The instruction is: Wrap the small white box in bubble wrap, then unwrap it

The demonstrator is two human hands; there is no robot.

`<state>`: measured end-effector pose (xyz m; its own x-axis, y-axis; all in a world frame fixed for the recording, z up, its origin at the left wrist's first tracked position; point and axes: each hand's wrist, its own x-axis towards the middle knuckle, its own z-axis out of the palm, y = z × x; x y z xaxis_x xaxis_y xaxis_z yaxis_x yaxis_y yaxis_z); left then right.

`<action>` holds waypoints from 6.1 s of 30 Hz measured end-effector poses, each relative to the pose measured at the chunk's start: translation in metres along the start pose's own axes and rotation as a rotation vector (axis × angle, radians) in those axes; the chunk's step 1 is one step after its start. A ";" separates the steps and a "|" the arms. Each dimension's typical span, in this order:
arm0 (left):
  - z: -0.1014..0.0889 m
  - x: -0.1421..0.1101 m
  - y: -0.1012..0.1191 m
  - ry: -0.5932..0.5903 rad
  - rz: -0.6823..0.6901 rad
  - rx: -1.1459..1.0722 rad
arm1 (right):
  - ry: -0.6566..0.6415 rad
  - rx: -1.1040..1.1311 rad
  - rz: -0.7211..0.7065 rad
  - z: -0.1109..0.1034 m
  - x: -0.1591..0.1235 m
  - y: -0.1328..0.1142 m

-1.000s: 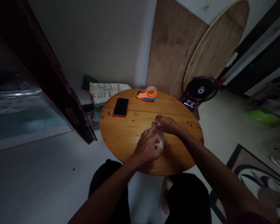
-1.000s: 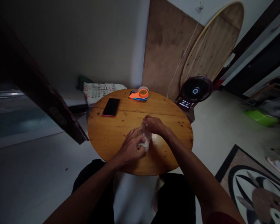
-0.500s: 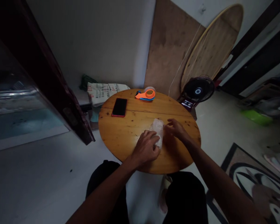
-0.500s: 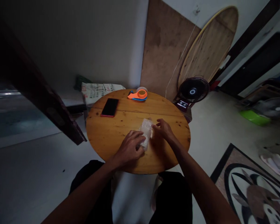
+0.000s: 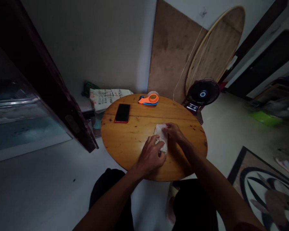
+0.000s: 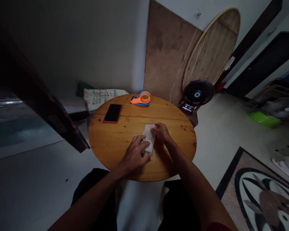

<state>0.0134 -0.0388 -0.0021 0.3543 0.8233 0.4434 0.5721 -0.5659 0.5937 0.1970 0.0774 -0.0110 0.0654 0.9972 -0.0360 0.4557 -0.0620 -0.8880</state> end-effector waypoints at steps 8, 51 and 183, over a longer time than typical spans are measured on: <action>0.010 0.008 0.011 0.044 -0.010 0.123 | 0.022 0.193 0.048 0.004 0.013 -0.005; 0.016 0.008 -0.007 0.139 -0.087 0.149 | -0.054 0.027 -0.390 -0.009 -0.102 -0.043; 0.001 0.033 -0.052 0.020 -0.367 -0.680 | -0.199 -0.053 -0.509 0.010 -0.064 -0.004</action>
<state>-0.0034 0.0177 -0.0188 0.2124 0.9661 0.1466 0.0678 -0.1642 0.9841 0.1817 0.0143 -0.0099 -0.3419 0.8900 0.3017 0.4305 0.4337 -0.7916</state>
